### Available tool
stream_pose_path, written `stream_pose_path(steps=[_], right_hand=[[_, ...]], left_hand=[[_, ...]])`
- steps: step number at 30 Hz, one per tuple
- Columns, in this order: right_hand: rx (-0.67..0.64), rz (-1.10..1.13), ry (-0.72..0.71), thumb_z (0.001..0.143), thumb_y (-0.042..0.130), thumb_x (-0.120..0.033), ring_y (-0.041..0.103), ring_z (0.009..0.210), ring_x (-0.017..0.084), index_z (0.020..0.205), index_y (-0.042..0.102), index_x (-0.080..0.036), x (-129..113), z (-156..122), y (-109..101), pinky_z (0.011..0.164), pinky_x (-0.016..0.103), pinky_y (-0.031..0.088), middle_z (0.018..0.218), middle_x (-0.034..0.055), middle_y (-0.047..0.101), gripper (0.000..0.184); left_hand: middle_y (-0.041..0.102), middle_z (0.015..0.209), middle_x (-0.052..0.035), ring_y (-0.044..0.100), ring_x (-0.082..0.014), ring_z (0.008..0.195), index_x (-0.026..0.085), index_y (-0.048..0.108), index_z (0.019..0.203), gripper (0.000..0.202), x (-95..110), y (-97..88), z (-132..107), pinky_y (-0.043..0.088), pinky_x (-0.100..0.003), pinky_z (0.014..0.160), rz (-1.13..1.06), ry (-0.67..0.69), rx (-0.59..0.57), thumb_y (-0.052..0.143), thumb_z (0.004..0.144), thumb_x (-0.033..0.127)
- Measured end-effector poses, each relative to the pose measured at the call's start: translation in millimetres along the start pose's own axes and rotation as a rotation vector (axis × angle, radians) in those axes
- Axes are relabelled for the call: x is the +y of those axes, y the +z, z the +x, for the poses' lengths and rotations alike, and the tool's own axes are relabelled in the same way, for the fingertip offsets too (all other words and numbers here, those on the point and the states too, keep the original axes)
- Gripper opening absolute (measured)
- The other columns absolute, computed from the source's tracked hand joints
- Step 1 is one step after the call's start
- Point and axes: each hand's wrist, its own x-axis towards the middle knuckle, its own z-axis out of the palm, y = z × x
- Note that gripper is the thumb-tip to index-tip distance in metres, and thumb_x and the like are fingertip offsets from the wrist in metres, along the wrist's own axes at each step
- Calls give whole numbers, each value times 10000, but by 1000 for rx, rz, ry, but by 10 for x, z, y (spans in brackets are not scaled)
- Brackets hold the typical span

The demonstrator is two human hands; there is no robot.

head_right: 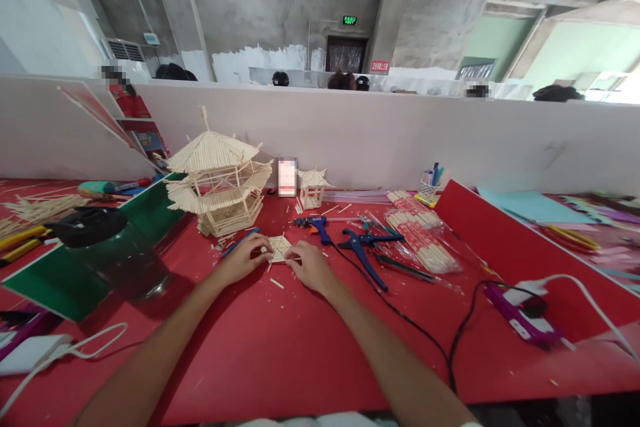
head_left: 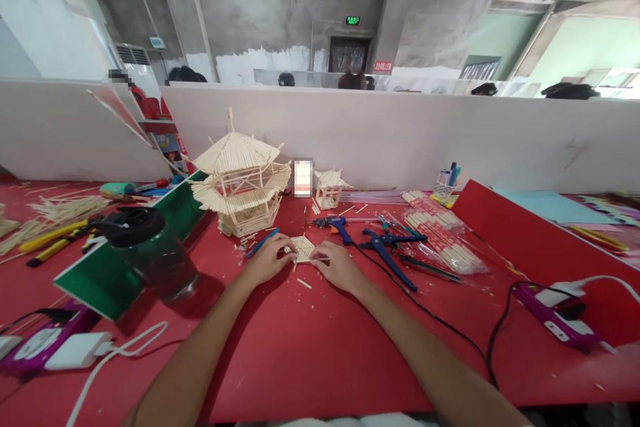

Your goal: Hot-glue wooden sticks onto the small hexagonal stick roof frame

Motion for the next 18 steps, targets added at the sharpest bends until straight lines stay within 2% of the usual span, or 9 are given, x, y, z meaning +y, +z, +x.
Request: stream_pose_path(steps=[4, 10, 15, 18], right_hand=[[18, -3, -45, 838, 608, -107, 631, 798, 163, 884, 734, -196, -10, 2, 13, 749, 266, 478, 873, 53, 672, 161], [16, -47, -85, 844, 637, -150, 622, 762, 168, 872, 754, -202, -105, 9, -11, 715, 271, 482, 825, 52, 670, 131], [74, 89, 8, 788, 695, -206, 641, 727, 165, 816, 722, -189, -158, 15, 6, 661, 256, 520, 813, 45, 678, 42], [108, 214, 86, 760, 719, -277, 663, 723, 174, 812, 696, -183, -201, 15, 27, 665, 263, 534, 795, 39, 703, 110]], left_hand=[[601, 965, -58, 563, -196, 915, 198, 661, 855, 154, 18, 41, 10, 447, -345, 886, 15, -27, 31, 614, 853, 344], [595, 950, -53, 556, -194, 892, 198, 651, 854, 146, 42, 91, 11, 446, -335, 857, 50, -41, 60, 634, 847, 343], [593, 920, -51, 546, -197, 880, 198, 650, 863, 148, 78, 100, 5, 444, -326, 817, 45, -22, 67, 621, 856, 343], [589, 925, -51, 545, -202, 898, 197, 641, 856, 133, 107, 100, 4, 442, -331, 824, 52, -26, 61, 621, 860, 328]])
